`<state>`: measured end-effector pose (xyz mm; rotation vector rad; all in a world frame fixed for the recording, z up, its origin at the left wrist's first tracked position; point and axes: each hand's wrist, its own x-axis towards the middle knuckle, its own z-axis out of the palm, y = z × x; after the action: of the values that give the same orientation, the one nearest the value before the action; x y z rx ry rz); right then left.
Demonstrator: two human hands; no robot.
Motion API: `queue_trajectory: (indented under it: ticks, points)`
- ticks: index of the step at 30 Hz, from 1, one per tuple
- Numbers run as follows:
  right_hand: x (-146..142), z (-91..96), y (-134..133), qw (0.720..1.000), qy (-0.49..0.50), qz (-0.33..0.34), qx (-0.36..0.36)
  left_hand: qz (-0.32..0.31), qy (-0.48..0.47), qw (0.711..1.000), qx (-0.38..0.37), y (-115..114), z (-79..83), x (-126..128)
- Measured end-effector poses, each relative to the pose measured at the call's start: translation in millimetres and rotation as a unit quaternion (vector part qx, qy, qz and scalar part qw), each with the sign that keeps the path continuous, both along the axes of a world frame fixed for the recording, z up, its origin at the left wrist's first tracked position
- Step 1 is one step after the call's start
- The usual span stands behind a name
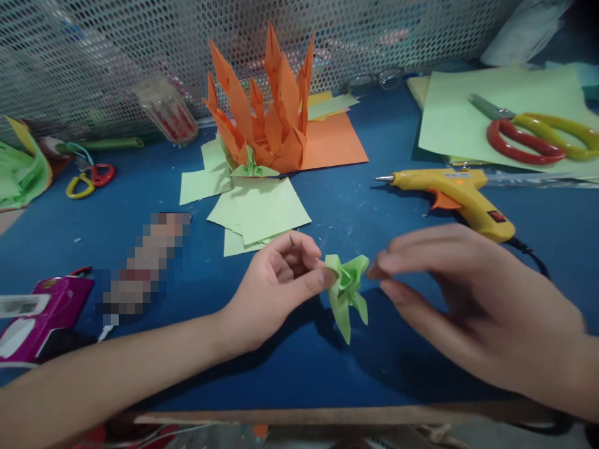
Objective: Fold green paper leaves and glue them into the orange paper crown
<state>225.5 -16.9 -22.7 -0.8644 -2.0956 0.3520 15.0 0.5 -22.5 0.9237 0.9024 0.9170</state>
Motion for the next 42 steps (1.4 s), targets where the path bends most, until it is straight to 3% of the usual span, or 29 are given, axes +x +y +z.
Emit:
queue_trajectory:
  ticks: [3, 7, 13, 29, 42]
  points:
    - [-2, 3.4, 6, 0.992, 0.018, -0.025, -0.122, -0.017, -0.002, 1.000, -0.002, 0, 0.8, -1]
    - [-10, 7.2, 10, 0.948, 0.035, 0.002, -0.317, -0.021, -0.009, 1.000, -0.003, -2, 2.6, 0]
    - [-14, 7.4, 13, 0.887, 0.105, 0.003, -0.449, -0.024, 0.028, 0.999, -0.012, -2, 1.7, 0]
    - [-13, 6.4, 13, 0.846, 0.118, 0.007, -0.520, -0.067, 0.099, 0.992, 0.040, -7, 4.1, 0]
    - [-15, 8.5, 15, 0.854, 0.142, 0.021, -0.500, -0.082, 0.070, 0.994, 0.031, -7, 2.4, -2]
